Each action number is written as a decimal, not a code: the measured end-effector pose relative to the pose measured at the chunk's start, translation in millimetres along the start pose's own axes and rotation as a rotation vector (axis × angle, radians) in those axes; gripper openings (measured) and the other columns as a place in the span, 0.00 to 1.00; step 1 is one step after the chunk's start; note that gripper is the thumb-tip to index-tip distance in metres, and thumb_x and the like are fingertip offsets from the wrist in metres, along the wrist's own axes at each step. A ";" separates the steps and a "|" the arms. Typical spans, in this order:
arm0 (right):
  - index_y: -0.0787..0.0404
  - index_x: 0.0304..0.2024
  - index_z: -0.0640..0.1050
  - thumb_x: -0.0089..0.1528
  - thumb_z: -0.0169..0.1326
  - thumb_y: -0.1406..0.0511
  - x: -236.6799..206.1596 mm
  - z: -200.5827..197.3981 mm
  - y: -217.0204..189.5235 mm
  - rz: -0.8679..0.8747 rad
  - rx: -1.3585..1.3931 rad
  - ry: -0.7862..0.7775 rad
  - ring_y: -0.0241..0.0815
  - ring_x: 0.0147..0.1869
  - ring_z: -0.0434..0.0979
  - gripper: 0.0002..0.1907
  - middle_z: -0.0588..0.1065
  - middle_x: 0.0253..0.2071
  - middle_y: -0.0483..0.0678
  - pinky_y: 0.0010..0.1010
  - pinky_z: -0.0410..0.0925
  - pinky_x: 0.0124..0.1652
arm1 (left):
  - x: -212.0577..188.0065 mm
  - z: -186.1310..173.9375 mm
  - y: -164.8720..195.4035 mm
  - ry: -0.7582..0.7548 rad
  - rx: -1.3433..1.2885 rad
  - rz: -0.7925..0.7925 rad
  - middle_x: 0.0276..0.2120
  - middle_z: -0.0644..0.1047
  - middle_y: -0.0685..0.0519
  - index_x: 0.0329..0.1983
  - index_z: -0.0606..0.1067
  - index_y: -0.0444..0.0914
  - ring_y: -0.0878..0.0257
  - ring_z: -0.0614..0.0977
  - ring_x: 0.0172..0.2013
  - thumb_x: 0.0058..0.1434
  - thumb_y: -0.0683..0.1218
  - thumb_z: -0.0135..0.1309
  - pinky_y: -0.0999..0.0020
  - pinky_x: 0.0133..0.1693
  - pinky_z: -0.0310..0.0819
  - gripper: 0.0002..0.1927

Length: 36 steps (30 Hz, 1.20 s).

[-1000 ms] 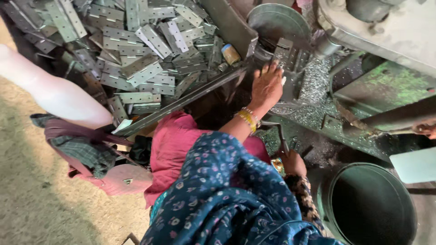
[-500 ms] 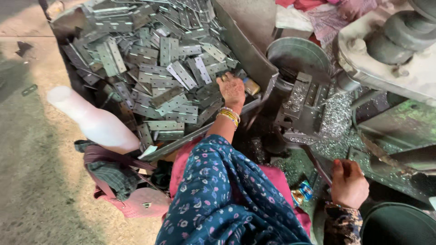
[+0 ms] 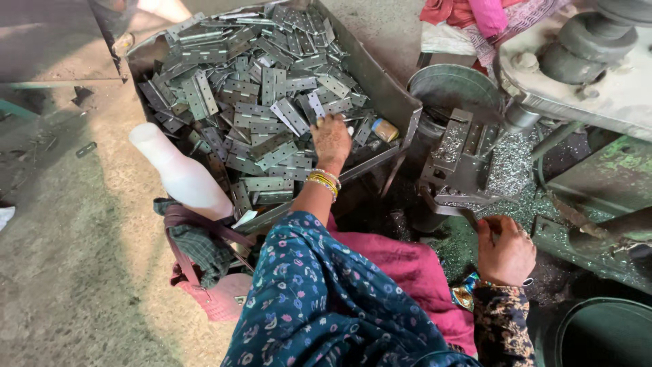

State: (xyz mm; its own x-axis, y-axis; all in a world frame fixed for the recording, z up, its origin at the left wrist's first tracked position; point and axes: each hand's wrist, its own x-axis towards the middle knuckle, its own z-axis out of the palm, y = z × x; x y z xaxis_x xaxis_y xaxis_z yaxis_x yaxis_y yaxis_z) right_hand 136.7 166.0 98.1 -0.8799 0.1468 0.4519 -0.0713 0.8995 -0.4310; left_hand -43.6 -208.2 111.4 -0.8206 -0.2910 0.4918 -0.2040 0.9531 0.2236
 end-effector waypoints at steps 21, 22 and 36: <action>0.52 0.49 0.80 0.63 0.60 0.52 -22.5 -21.8 15.1 -0.025 -0.380 0.114 0.52 0.56 0.78 0.17 0.79 0.47 0.50 0.47 0.65 0.63 | -7.4 -1.9 -6.6 0.030 -0.593 -0.289 0.37 0.82 0.42 0.45 0.81 0.37 0.49 0.84 0.38 0.57 0.43 0.62 0.56 0.44 0.77 0.13; 0.53 0.50 0.79 0.64 0.60 0.54 -21.6 -21.8 0.7 -0.040 -0.241 0.058 0.51 0.55 0.78 0.15 0.79 0.47 0.49 0.45 0.66 0.62 | -13.0 -9.6 -4.6 -0.036 -0.691 -0.366 0.35 0.83 0.41 0.47 0.81 0.37 0.50 0.85 0.36 0.59 0.44 0.63 0.57 0.43 0.77 0.14; 0.68 0.74 0.61 0.65 0.52 0.69 -67.8 47.4 -15.3 0.172 0.937 -0.322 0.47 0.43 0.85 0.34 0.80 0.44 0.58 0.40 0.75 0.42 | -226.7 -34.8 146.6 -0.621 -1.152 -0.078 0.38 0.82 0.41 0.54 0.77 0.33 0.55 0.83 0.38 0.62 0.42 0.56 0.59 0.40 0.79 0.17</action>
State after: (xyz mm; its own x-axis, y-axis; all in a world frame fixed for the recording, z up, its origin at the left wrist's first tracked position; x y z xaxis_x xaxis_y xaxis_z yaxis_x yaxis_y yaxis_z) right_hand 175.2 122.9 37.1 -0.9883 0.0013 0.1525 -0.1500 0.1700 -0.9740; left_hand 131.1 -5.4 62.0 -0.9981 0.0396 0.0465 0.0544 0.2281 0.9721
